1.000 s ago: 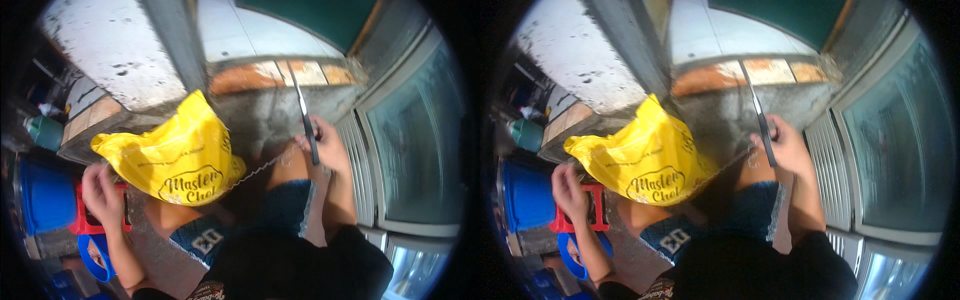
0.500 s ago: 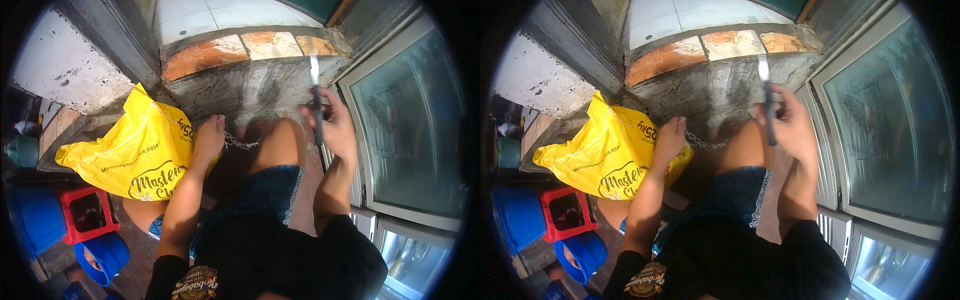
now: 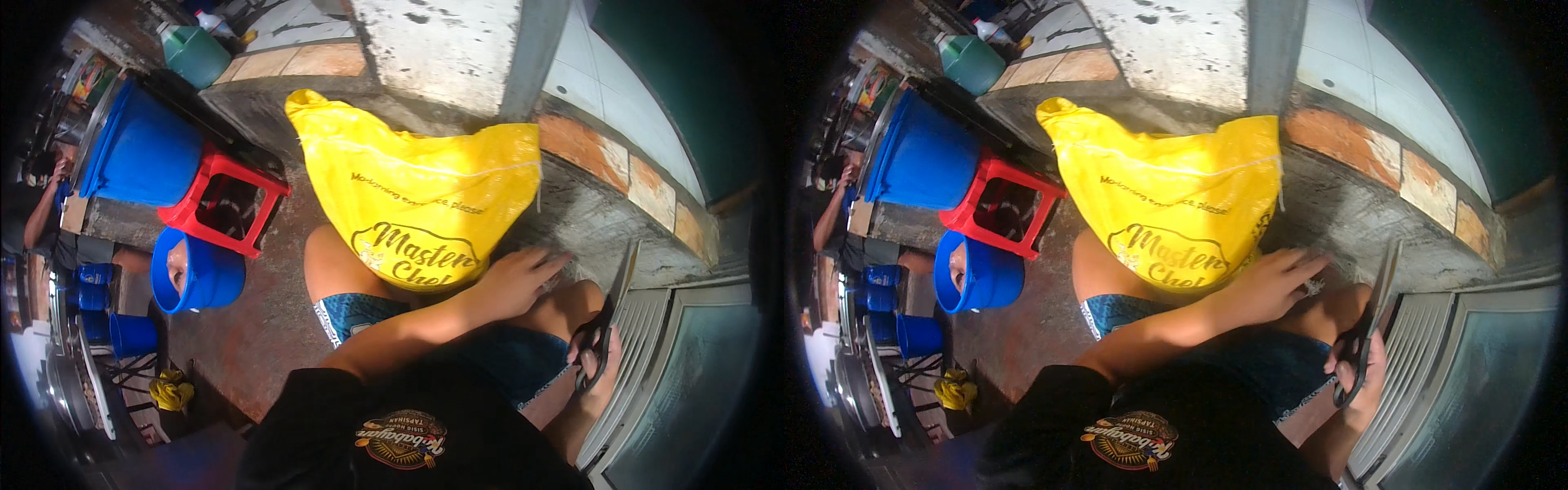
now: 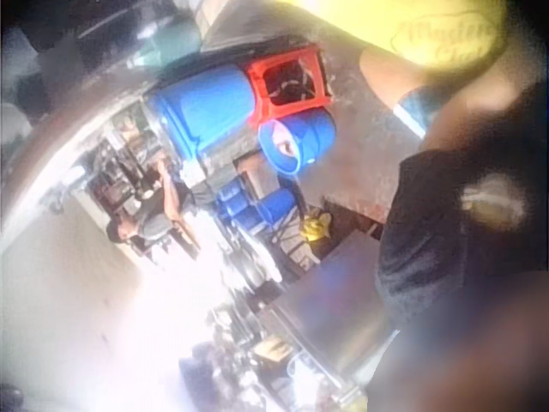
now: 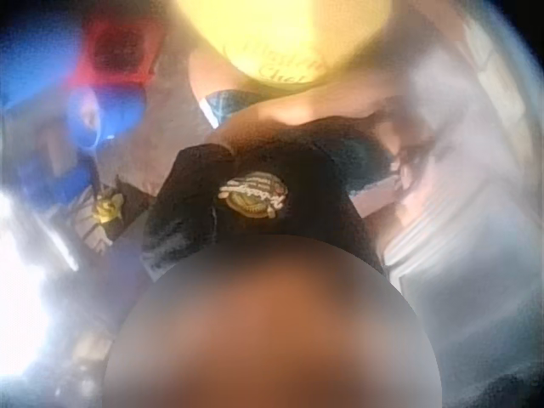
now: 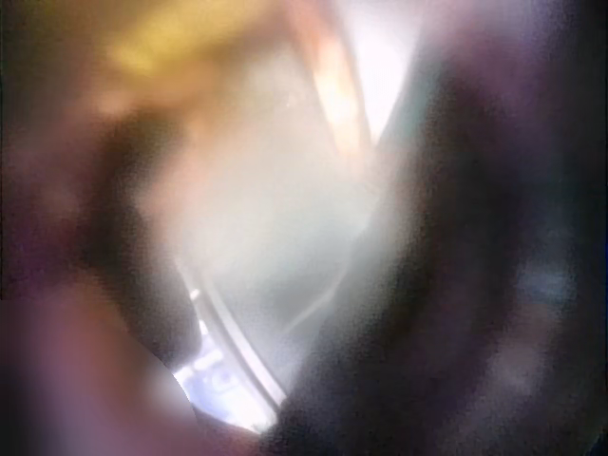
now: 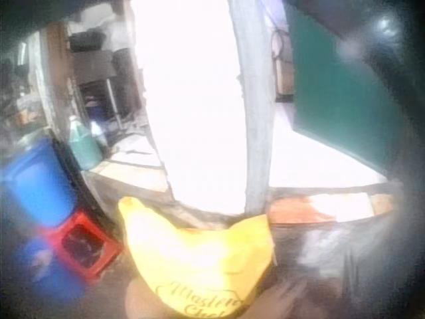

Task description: The person carries a large yellow rice bag, places it on the floor, and uses scissors to cut the top stitching. They then pull the cut threads to open the bag.

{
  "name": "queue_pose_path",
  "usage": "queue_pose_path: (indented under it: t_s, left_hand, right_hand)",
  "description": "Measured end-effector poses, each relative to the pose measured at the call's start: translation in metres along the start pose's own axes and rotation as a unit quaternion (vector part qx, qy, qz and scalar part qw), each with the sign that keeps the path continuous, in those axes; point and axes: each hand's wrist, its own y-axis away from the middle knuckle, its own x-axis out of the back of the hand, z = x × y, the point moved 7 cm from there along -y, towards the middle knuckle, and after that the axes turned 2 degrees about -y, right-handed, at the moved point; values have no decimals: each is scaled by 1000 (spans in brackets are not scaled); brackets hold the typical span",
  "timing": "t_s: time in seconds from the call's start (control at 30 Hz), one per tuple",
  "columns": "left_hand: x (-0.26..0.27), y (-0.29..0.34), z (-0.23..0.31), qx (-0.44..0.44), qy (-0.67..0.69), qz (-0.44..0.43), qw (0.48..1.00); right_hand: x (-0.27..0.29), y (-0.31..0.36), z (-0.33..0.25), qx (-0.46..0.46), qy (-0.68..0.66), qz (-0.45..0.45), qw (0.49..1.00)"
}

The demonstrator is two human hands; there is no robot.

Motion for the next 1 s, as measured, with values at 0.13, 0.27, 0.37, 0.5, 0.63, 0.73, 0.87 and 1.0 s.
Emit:
queue_pose_path:
  t_s: [0.13,0.27,0.37,0.5,0.63,0.73,0.87,1.0]
  left_hand:
    - [198,61,-38,162,-154,246,943]
    - [337,67,-150,254,42,419,871]
    - [316,46,-206,249,309,261,880]
    - [284,49,-225,254,440,272,817]
    - [276,48,-227,289,481,301,771]
    - [278,46,-228,304,484,312,759]
    - [277,45,-228,290,508,303,752]
    - [275,45,-227,305,510,303,745]
  right_hand:
    - [-100,-13,-5,-62,-67,-212,973]
    - [-217,-38,8,-185,-113,-415,884]
    - [-284,-67,26,-172,-123,-446,870]
    - [-323,-102,44,-107,-121,-413,896]
    - [-327,-118,58,-78,-120,-390,909]
    - [-327,-121,68,-89,-100,-397,908]
    - [-324,-120,75,-73,-85,-380,918]
    - [-320,-122,81,-62,-41,-362,929]
